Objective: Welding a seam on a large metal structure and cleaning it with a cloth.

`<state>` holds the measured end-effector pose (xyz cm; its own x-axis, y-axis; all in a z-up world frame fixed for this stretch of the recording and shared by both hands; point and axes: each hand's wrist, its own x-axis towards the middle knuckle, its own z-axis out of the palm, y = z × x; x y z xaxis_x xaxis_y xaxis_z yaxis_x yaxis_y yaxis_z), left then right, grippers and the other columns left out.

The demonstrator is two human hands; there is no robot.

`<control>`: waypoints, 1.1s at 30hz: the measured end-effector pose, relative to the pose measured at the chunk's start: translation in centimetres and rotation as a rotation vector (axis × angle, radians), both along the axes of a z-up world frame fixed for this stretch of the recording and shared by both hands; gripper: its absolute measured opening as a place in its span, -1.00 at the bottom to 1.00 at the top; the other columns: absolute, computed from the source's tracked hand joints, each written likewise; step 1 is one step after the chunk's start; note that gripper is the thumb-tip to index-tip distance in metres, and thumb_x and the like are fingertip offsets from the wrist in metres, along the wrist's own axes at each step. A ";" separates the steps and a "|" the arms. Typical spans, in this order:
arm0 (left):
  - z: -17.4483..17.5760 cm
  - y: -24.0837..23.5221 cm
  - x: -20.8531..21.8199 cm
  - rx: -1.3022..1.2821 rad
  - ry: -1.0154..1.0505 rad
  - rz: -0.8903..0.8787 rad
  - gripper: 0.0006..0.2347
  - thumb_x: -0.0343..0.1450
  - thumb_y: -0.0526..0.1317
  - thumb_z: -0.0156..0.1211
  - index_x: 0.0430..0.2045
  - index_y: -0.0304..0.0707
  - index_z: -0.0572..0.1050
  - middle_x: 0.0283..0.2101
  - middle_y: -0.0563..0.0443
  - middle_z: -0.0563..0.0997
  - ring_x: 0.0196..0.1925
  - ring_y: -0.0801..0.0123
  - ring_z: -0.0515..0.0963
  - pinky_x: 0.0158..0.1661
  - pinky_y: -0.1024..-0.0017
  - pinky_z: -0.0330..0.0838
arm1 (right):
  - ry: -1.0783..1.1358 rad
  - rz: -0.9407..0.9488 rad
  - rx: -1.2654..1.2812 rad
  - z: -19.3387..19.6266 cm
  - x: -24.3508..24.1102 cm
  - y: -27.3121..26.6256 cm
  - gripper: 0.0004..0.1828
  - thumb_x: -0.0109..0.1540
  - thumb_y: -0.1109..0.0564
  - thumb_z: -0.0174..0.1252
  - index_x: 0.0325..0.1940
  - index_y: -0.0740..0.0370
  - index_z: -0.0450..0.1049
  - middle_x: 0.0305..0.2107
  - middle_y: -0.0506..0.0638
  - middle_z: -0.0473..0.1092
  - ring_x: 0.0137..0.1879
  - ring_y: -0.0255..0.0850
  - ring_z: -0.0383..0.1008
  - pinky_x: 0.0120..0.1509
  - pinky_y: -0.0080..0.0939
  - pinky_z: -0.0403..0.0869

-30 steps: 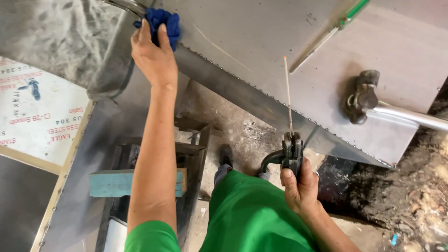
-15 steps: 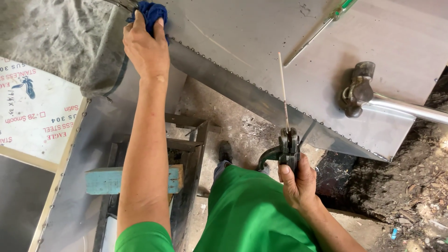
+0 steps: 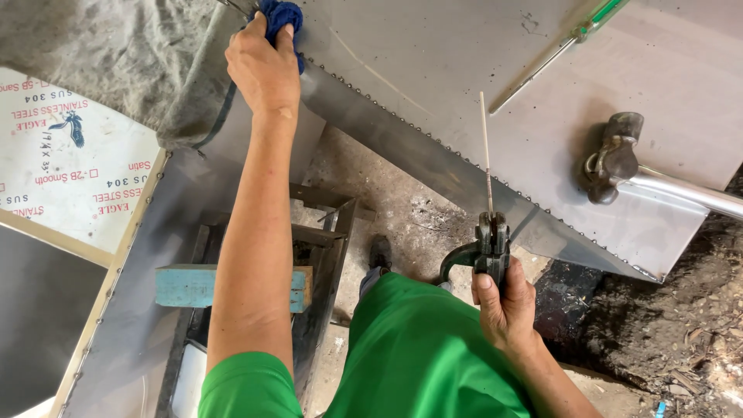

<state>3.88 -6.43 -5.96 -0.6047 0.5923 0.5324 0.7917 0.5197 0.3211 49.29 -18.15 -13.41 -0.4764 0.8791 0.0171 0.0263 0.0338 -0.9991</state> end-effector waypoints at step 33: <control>1.1 0.0 1.3 0.041 -0.129 0.025 -0.73 0.38 -0.19 0.40 -0.15 -0.40 0.61 -0.34 -0.23 0.67 -0.30 0.01 0.71 -0.25 0.19 0.58 | -0.020 0.006 -0.063 -0.6 0.2 -0.1 -0.80 0.41 0.08 0.03 -0.01 0.28 0.34 -0.58 -0.15 0.34 -0.49 -0.41 0.32 -0.43 -0.38 0.34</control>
<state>5.18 -6.47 -4.85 -0.6841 0.5553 0.4729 0.7294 0.5234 0.4406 49.45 -18.26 -14.00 -0.4811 0.8753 -0.0480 0.0462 -0.0294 -0.9985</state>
